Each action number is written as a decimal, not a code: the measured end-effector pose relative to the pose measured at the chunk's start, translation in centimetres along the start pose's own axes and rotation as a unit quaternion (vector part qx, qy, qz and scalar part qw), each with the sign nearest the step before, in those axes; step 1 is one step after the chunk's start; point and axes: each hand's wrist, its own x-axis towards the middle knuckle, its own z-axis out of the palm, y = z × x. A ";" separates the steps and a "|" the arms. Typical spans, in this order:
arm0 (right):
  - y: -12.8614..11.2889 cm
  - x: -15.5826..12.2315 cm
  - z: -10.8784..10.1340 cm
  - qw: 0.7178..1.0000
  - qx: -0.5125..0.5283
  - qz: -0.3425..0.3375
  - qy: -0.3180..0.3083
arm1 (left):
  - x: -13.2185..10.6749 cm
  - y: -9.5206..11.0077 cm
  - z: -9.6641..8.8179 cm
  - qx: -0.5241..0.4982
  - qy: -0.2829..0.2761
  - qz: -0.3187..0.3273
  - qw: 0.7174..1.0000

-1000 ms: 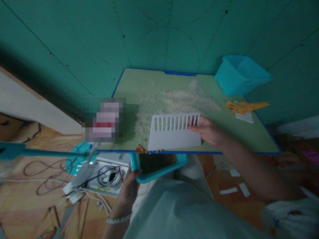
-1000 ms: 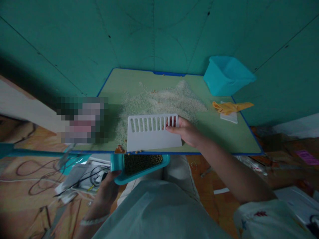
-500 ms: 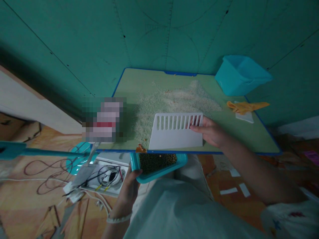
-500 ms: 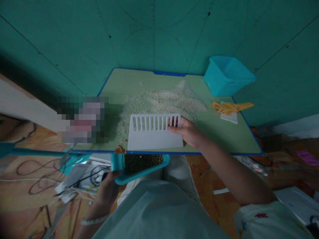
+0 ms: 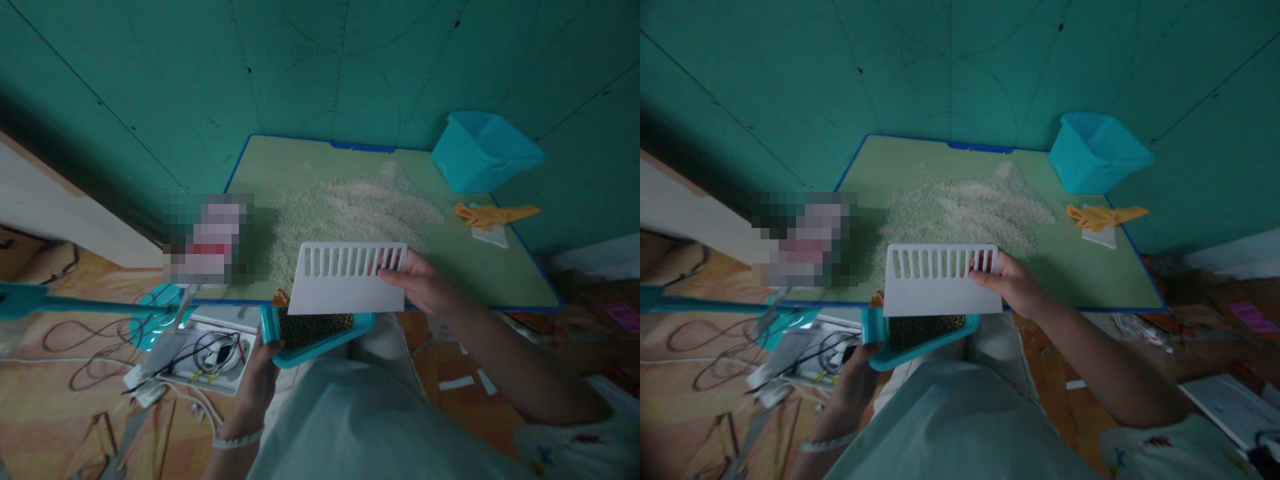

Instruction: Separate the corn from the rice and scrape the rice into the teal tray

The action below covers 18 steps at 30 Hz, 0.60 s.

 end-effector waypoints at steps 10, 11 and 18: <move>0.1 1.1 0.2 0.991 0.044 -0.053 0.116 | -0.4 0.4 -0.1 -0.005 0.008 -0.003 1.000; 0.0 1.1 0.0 0.990 0.040 -0.062 0.120 | -0.4 0.4 -0.2 -0.006 0.009 -0.001 1.000; -0.7 2.1 0.2 0.993 -0.011 -0.094 0.074 | -0.1 0.6 0.2 -0.011 0.019 0.004 1.000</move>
